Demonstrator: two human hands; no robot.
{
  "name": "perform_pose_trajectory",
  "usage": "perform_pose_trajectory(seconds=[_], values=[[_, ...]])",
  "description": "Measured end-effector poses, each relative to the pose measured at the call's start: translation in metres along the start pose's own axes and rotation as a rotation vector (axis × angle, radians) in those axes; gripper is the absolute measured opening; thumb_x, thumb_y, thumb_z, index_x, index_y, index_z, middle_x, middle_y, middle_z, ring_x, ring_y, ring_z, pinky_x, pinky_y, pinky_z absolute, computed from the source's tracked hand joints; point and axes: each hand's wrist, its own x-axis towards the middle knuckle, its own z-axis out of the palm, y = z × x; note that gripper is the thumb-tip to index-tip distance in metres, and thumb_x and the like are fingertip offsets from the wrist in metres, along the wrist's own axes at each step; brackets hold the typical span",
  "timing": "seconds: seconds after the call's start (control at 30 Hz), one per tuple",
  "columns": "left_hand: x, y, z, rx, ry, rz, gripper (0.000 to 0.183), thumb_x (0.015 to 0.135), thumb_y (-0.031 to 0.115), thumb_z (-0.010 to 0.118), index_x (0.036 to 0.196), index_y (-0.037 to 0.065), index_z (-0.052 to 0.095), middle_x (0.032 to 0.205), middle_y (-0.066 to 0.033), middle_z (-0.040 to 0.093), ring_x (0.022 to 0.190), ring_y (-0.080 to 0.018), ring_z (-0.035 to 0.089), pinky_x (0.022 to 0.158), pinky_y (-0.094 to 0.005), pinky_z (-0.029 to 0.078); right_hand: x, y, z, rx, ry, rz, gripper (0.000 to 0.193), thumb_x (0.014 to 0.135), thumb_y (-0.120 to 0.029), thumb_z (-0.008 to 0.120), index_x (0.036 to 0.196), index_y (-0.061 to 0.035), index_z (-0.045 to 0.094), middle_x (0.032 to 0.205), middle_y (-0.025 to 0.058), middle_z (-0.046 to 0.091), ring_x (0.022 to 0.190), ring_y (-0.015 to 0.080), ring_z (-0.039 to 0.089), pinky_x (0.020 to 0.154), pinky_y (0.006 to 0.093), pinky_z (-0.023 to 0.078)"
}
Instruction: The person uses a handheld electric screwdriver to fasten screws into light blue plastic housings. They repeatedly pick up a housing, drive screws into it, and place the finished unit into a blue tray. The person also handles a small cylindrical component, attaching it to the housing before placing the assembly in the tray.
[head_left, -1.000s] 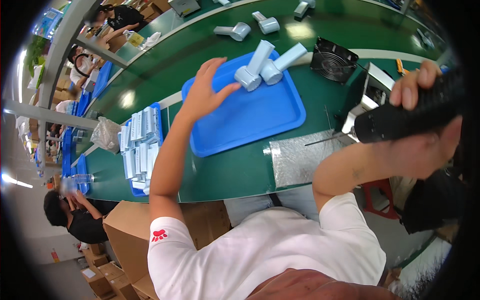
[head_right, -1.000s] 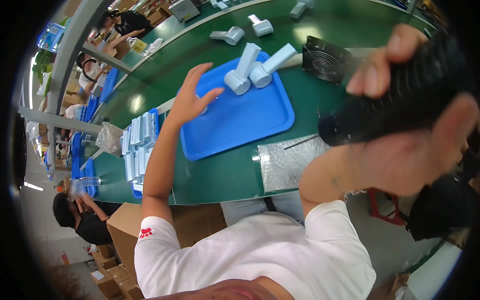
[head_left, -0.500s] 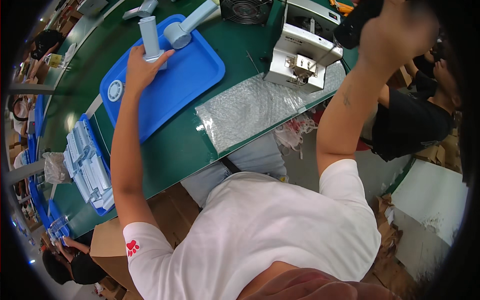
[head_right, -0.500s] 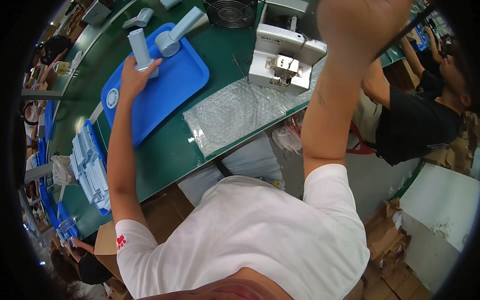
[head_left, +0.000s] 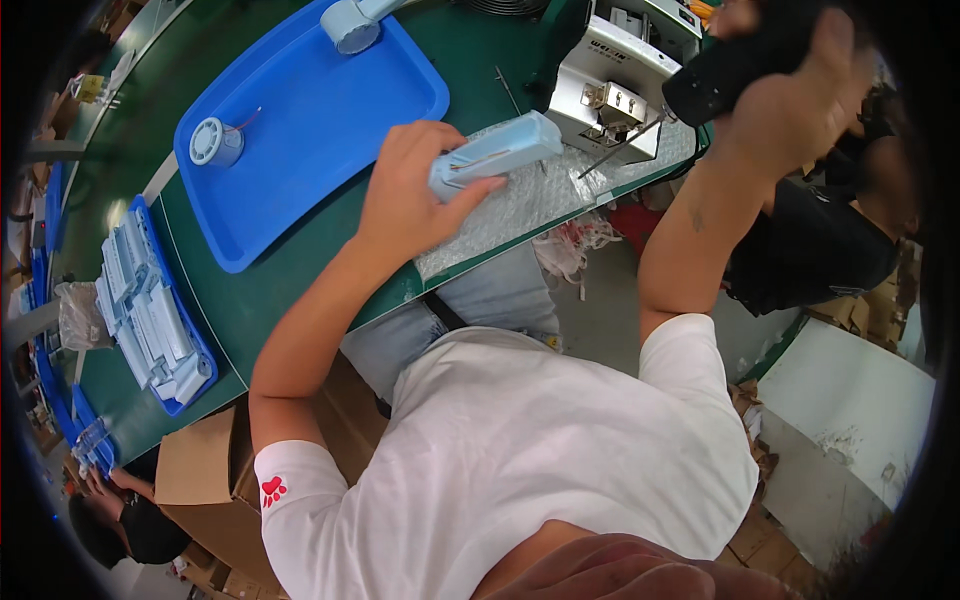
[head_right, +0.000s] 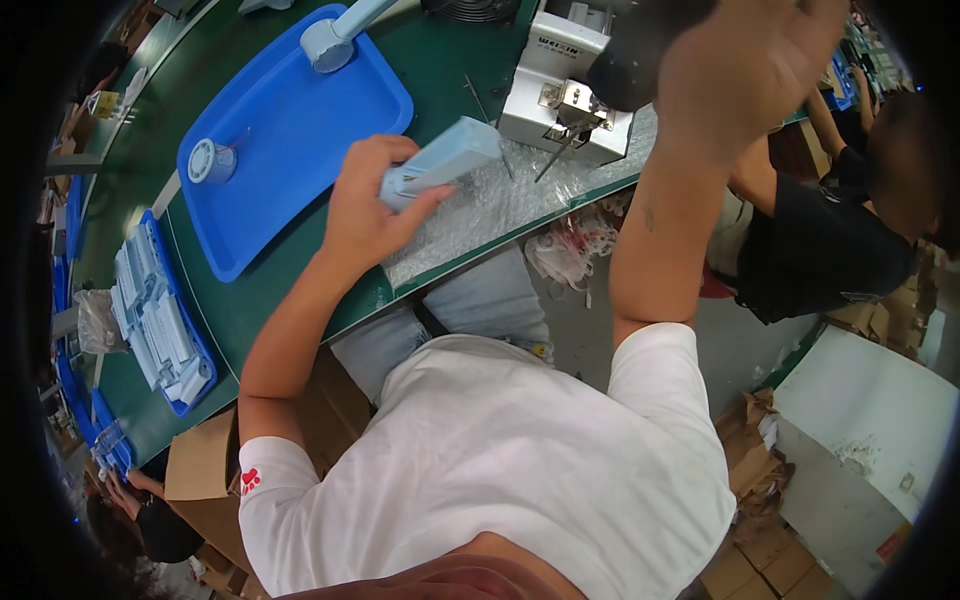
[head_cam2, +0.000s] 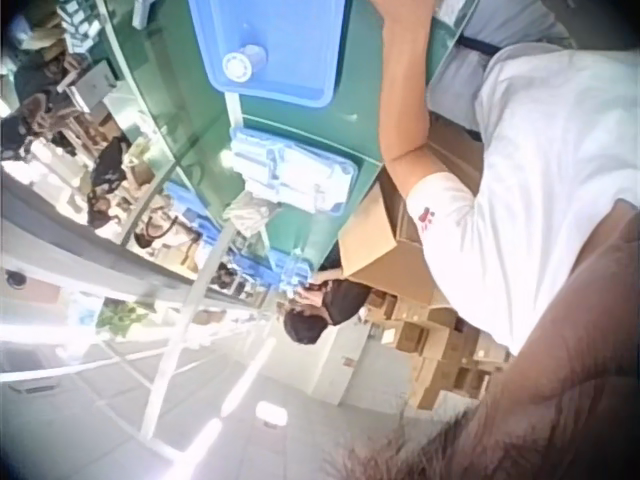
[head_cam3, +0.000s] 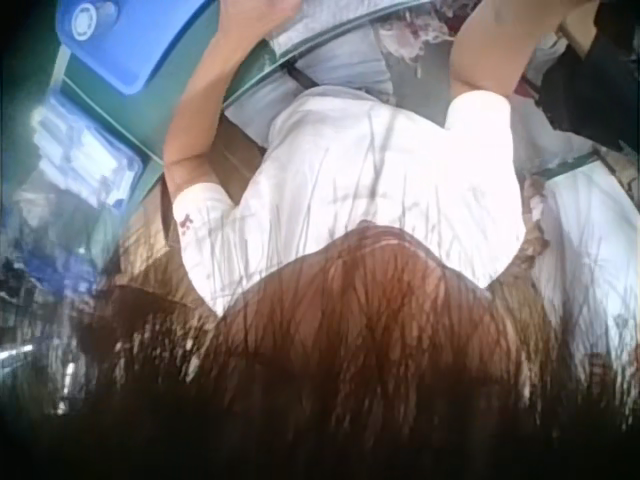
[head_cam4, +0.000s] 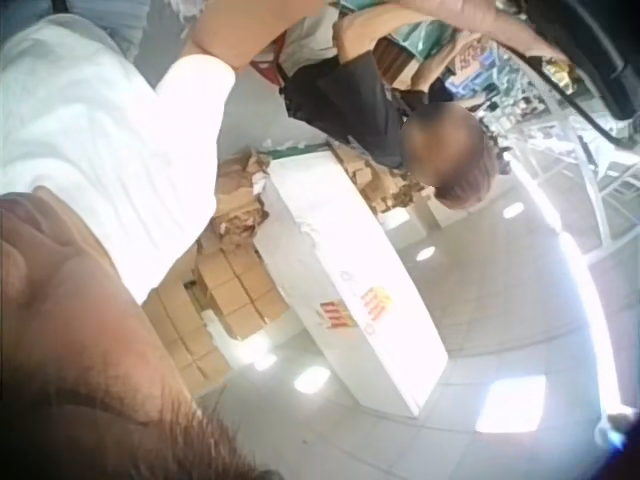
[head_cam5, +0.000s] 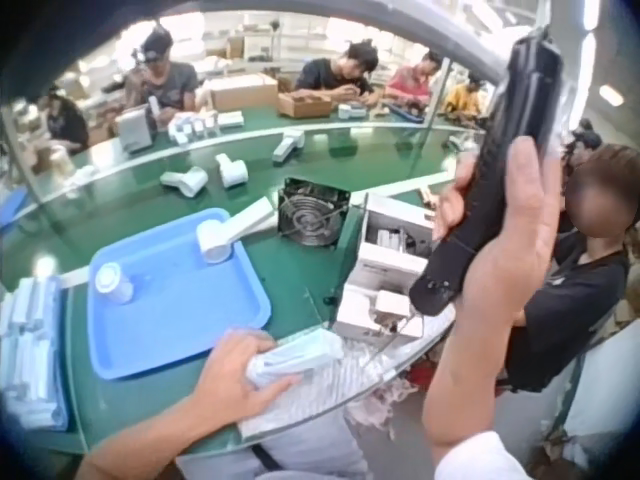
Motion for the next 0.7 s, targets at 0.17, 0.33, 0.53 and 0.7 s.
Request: perform_pose_trajectory(seconds=[0.17, 0.33, 0.53, 0.7], values=[[-0.011, -0.001, 0.008, -0.072, 0.081, -0.065, 0.038, 0.080, 0.020, 0.086, 0.105, 0.001, 0.065, 0.108, -0.0151, 0.067, 0.099, -0.0359, 0.060, 0.091, -0.0439, 0.047, 0.016, -0.013, 0.003, -0.112, -0.080, -0.114, 0.020, 0.109, -0.026, 0.057, 0.111, -0.0064, 0.055, 0.084, 0.0067, 0.063, 0.061, 0.0115, 0.059, 0.053, 0.0249, 0.050], [-0.016, 0.002, 0.010, -0.213, 0.083, -0.138, 0.036, 0.083, 0.014, 0.082, 0.110, 0.001, 0.063, 0.112, -0.0167, 0.066, 0.101, -0.0356, 0.061, 0.089, -0.0421, 0.049, 0.031, 0.016, -0.012, -0.145, -0.219, -0.224, 0.019, 0.108, -0.020, 0.060, 0.118, -0.0052, 0.055, 0.085, 0.0054, 0.064, 0.064, 0.0093, 0.059, 0.056, 0.0241, 0.049], [-0.018, -0.003, 0.012, -0.192, 0.062, -0.081, 0.035, 0.082, 0.011, 0.082, 0.109, -0.001, 0.063, 0.112, -0.0170, 0.066, 0.101, -0.0355, 0.064, 0.087, -0.0408, 0.051, 0.016, 0.008, 0.002, -0.171, -0.114, -0.136, 0.022, 0.107, -0.022, 0.062, 0.119, -0.0047, 0.055, 0.084, 0.0063, 0.064, 0.062, 0.0109, 0.059, 0.053, 0.0252, 0.049], [-0.018, -0.002, 0.013, -0.211, 0.089, -0.156, 0.037, 0.080, 0.011, 0.084, 0.109, -0.001, 0.064, 0.111, -0.0170, 0.066, 0.098, -0.0346, 0.066, 0.085, -0.0389, 0.052, 0.016, 0.015, -0.013, -0.071, -0.208, 0.012, 0.029, 0.106, -0.024, 0.062, 0.126, -0.0044, 0.054, 0.084, 0.0060, 0.064, 0.060, 0.0106, 0.059, 0.051, 0.0247, 0.049]])
